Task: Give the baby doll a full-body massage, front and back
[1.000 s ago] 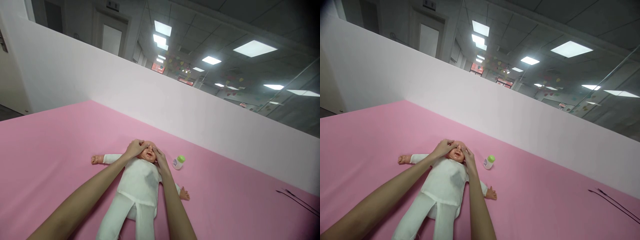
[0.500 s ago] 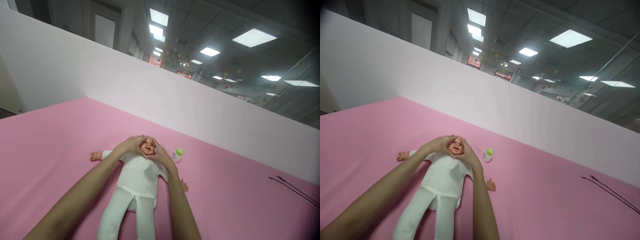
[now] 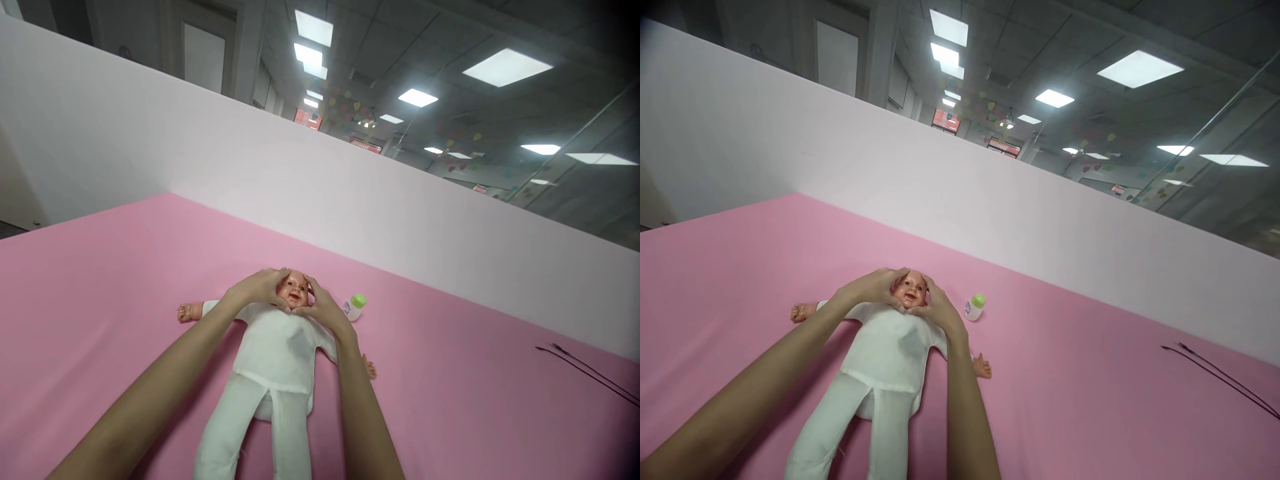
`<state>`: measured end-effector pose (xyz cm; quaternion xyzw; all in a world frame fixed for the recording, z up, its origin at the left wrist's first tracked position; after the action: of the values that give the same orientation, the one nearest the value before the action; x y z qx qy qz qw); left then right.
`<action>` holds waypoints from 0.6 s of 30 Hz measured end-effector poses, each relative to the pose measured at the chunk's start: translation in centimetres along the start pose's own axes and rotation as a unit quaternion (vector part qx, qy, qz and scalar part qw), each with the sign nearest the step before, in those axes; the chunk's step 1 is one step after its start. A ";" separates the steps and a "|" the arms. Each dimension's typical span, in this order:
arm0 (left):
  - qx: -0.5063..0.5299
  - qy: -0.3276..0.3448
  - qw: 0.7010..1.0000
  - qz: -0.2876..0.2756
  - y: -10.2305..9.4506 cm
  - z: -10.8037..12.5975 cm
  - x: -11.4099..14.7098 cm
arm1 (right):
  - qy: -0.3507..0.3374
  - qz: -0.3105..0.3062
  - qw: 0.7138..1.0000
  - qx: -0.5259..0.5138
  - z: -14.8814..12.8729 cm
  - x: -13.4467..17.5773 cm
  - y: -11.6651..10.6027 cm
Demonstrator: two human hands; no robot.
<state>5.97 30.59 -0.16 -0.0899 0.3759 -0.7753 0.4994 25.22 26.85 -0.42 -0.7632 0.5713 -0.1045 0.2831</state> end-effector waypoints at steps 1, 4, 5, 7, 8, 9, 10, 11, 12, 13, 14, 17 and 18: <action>-0.015 0.009 1.000 -0.005 0.2 0.1 0.0 | 0.004 0.005 1.000 0.004 0.1 0.0 0.0; -0.022 0.050 0.997 -0.046 0.3 0.0 -0.2 | 0.004 -0.003 1.000 -0.024 1.1 0.0 -0.4; -0.011 0.059 0.997 -0.053 0.1 -0.1 -0.1 | 0.003 -0.008 0.999 -0.037 1.5 0.1 -0.5; 0.014 0.068 0.995 -0.068 -0.3 -0.3 -0.1 | 0.009 -0.016 0.998 -0.053 1.9 0.2 -0.8; 0.021 0.066 0.995 -0.073 -0.5 -0.2 0.0 | 0.014 -0.018 0.998 -0.053 2.0 0.3 -0.8; 0.021 0.061 0.995 -0.079 -0.5 -0.2 0.1 | 0.019 -0.020 0.998 -0.049 1.9 0.3 -0.8; 0.013 0.052 0.995 -0.083 -0.4 0.0 0.1 | 0.022 -0.022 0.999 -0.042 1.6 0.2 -0.7; -0.002 0.043 0.996 -0.083 -0.3 0.1 0.1 | 0.024 -0.024 0.999 -0.032 1.4 0.2 -0.5; -0.021 0.036 0.996 -0.078 -0.1 0.3 0.1 | 0.025 -0.026 0.999 -0.020 1.1 0.1 -0.3; -0.042 0.031 0.996 -0.070 0.1 0.4 0.0 | 0.024 -0.029 0.999 -0.006 0.9 0.0 -0.2; -0.058 0.029 0.996 -0.061 0.2 0.5 -0.1 | 0.023 -0.030 0.999 0.006 0.9 -0.1 0.0; -0.072 0.037 0.995 -0.056 0.5 0.4 -0.3 | 0.019 -0.032 0.999 0.015 1.4 -0.2 0.1; -0.065 0.040 0.995 -0.065 0.5 0.2 -0.3 | 0.020 -0.031 0.999 0.011 1.7 -0.1 0.0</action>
<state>6.57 30.65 -0.31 -0.1152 0.4383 -0.7831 0.4260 26.02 27.48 -1.75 -0.7748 0.5520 -0.1349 0.2770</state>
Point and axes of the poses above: each hand's wrist, its own x-axis away from the middle knuckle, its own y-axis out of the palm, z = x × y, the point moved 5 cm from there along -x, towards the middle knuckle, and after that the axes turned 1 degree about -y, right-handed, at the moved point
